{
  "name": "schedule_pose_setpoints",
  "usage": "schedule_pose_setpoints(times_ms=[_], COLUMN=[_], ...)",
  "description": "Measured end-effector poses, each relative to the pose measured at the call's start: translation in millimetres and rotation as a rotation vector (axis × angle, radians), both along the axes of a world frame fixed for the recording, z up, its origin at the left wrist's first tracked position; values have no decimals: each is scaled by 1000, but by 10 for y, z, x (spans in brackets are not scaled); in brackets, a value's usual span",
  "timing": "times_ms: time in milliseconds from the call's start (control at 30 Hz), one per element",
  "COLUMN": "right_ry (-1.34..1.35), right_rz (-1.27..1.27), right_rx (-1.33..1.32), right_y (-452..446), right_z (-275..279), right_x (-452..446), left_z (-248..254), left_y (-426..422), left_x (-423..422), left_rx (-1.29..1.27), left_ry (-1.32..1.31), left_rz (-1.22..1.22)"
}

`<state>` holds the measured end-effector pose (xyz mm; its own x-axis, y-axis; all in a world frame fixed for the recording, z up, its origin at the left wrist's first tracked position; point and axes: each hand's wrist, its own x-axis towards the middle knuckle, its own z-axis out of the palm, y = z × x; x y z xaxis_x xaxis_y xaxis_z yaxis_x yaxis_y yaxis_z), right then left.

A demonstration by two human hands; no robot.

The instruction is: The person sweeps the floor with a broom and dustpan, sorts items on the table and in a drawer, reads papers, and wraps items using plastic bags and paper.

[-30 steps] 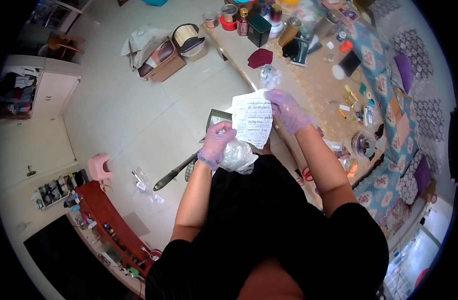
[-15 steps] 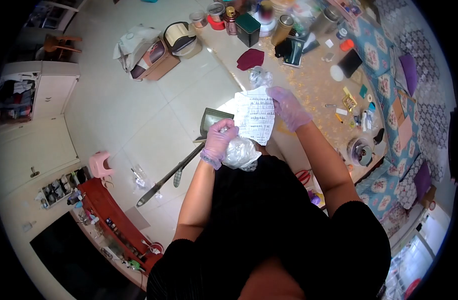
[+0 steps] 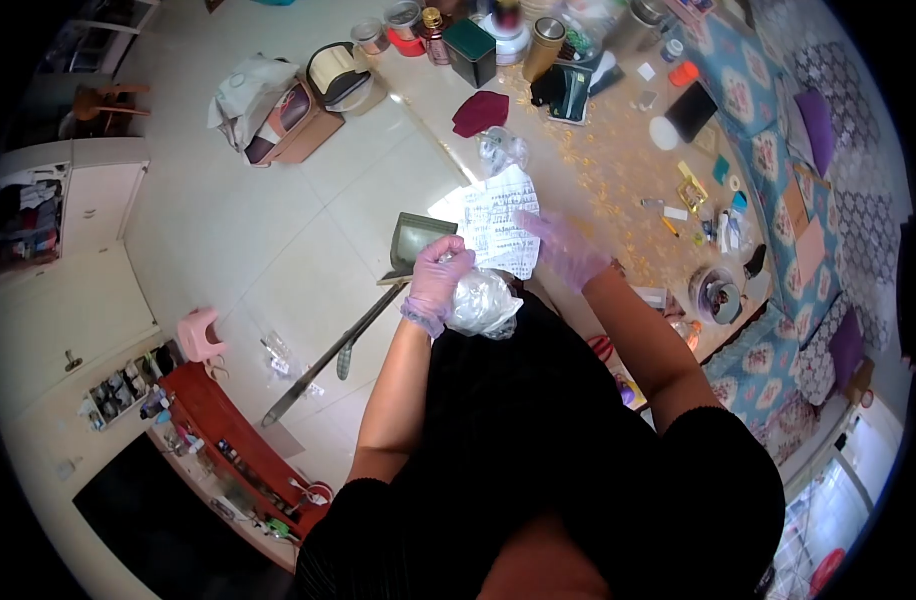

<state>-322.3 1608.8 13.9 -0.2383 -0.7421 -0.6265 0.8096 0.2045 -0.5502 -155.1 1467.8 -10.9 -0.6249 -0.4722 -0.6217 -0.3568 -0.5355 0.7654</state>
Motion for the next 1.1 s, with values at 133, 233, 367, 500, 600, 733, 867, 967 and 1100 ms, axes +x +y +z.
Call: schedule_pose_setpoints(times_ms=[133, 233, 367, 500, 600, 733, 867, 967, 1100], right_ry=[-70, -42, 204, 591, 942, 931, 611, 984, 371], right_rz=[-23, -46, 81, 199, 308, 342, 294, 127, -98], right_rx=[-23, -25, -54, -41, -83, -27, 72, -27, 281], right_y=[46, 54, 89, 64, -107, -205, -222, -136, 27], right_z=[-42, -59, -105, -181, -135, -135, -327, -712, -617], right_x=[18, 36, 65, 164, 304, 454, 618, 585, 304], left_z=[-9, 28, -148, 47, 44, -176, 46, -55, -384], left_y=[4, 4, -23, 39, 28, 46, 199, 142, -57], left_x=[-17, -27, 23, -33, 16, 146, 139, 183, 316], left_rx=[20, 48, 54, 170, 276, 297, 224, 240, 433], left_ry=[7, -10, -20, 34, 34, 75, 93, 47, 94], left_rz=[4, 3, -27, 125, 152, 34, -2, 62, 365])
